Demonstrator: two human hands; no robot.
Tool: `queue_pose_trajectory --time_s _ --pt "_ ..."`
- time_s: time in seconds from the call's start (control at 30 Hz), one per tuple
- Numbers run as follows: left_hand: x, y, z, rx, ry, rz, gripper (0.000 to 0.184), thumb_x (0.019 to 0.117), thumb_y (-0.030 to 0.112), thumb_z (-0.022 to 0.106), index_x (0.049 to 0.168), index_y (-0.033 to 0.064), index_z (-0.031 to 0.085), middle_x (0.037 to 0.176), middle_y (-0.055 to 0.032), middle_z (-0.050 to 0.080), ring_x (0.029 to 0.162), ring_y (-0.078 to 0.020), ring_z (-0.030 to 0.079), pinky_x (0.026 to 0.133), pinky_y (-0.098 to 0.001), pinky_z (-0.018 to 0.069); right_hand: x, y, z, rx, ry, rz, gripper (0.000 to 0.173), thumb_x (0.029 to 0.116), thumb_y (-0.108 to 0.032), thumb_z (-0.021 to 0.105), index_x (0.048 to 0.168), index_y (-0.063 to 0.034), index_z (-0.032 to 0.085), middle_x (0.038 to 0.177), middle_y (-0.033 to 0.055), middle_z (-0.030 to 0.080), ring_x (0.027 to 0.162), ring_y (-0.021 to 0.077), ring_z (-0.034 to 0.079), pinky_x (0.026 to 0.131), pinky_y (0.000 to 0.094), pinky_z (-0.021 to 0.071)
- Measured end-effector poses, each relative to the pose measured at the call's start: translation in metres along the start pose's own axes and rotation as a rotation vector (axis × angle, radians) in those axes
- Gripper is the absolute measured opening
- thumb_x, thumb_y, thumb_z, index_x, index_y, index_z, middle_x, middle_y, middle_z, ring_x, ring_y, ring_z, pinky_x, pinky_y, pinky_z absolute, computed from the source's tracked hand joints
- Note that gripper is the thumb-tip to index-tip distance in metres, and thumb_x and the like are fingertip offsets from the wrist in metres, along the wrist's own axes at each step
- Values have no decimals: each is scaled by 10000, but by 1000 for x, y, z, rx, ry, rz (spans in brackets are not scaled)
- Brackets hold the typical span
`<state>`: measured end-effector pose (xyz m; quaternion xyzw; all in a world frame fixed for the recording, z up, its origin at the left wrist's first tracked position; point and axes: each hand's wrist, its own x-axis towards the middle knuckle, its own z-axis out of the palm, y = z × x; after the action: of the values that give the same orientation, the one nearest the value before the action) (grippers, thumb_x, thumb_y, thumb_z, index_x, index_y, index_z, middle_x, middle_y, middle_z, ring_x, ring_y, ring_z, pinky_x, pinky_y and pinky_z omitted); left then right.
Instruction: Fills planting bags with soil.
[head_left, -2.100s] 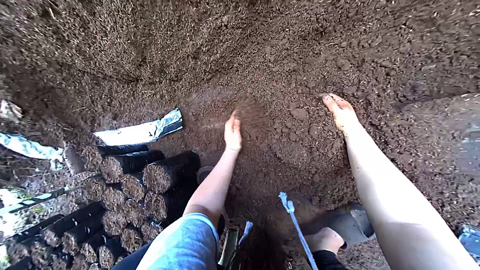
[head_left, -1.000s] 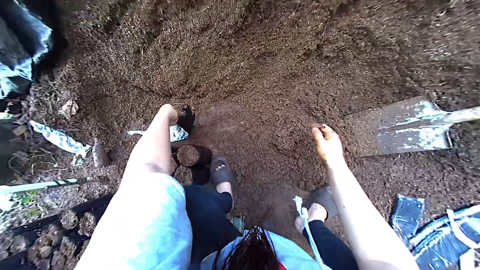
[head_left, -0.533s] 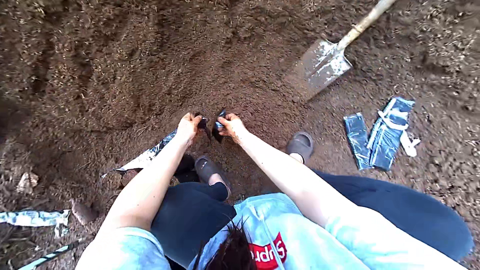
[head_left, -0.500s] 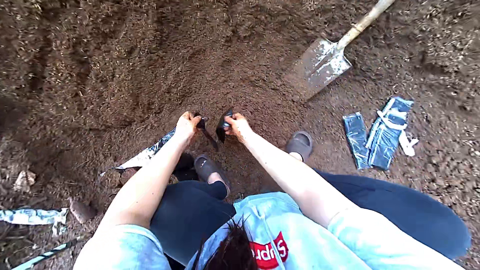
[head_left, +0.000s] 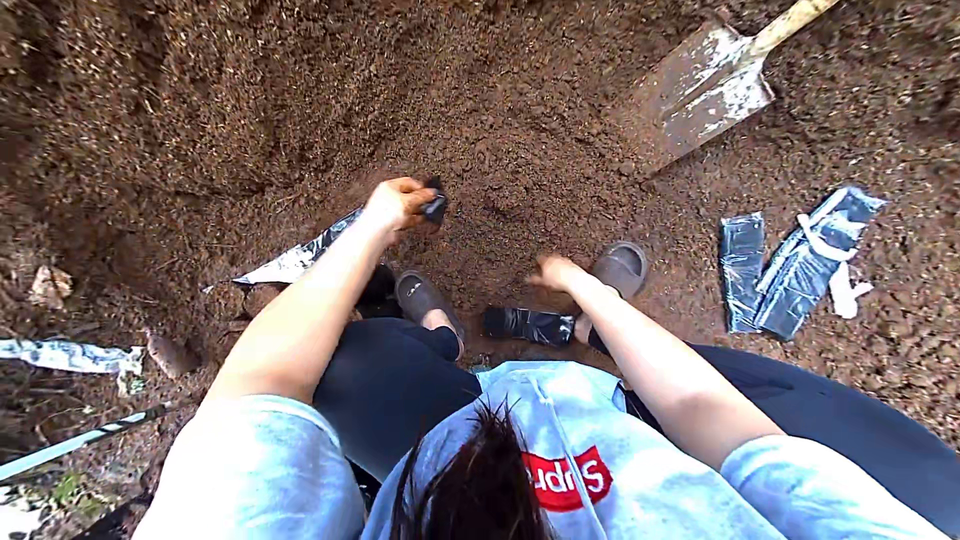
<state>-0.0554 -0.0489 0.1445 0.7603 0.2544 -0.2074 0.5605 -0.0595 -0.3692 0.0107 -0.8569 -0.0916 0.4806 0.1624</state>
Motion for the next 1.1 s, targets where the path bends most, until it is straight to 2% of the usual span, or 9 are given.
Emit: queue_pose_trajectory --time_s 0.13,0.27,0.33,0.43,0.57,0.67,0.77,0.93,1.1 --pt "5 -15 71 -46 -165 81 259 1062 235 587 1161 -4 586 1059 -151 642 913 -215 641 799 -415 562 -17 -97 -16 979 71 -268 529 1099 -458 411 1444 -62 473 1216 148 654 971 239 695 821 422 593" --pt "17 -23 88 -135 -142 11 245 1116 253 465 1128 15 519 946 -113 578 755 -176 607 720 -357 553 -9 -104 -17 1046 192 -290 308 1114 -313 431 1190 -33 533 918 76 654 695 131 659 638 306 576" --pt "21 -24 80 111 -92 26 135 1046 117 532 1096 -8 533 936 -155 592 775 -235 638 741 -421 570 -6 -90 -22 815 272 -165 374 1122 -301 407 1253 -1 588 994 162 664 783 228 668 743 422 575" --pt "21 -26 70 492 -156 149 282 955 7 618 1233 -9 574 1224 -244 579 1063 -374 655 883 -545 574 6 -56 -26 493 388 22 389 1095 -283 404 1166 7 654 1060 255 677 985 400 667 878 625 499" --pt "14 -22 81 923 -360 482 315 1023 7 540 1291 121 660 1538 -172 460 1180 -402 643 929 -554 561 4 -46 -36 391 378 81 383 1090 -269 426 1109 33 660 1082 289 667 1071 451 643 897 673 464" --pt "18 -17 79 1069 -347 483 361 1029 -22 497 1352 88 615 1610 -87 434 1289 -359 609 1021 -531 531 12 -29 -19 863 204 -46 385 1112 -300 415 1275 6 582 1098 144 688 955 231 683 833 434 569" --pt "30 -16 60 1002 -256 478 534 963 -30 575 1484 72 523 1614 -96 439 1349 -339 577 1050 -559 522 35 14 21 1601 46 94 717 1070 -600 317 1555 -73 342 1491 157 527 1310 286 578 1051 464 512" --pt "47 -5 13 840 -109 373 735 871 -4 734 1548 54 452 1592 -191 446 1446 -384 466 1157 -632 396 88 15 42 2200 319 182 842 1019 -728 215 1630 -158 113 1620 198 325 1407 364 468 1079 539 476" --pt "53 11 -12 746 5 227 774 877 -11 738 1574 127 432 1601 -144 444 1242 -379 617 982 -634 496 126 5 17 2444 260 43 1009 907 -873 217 1638 -193 65 1646 244 237 1451 479 357 1062 733 400"
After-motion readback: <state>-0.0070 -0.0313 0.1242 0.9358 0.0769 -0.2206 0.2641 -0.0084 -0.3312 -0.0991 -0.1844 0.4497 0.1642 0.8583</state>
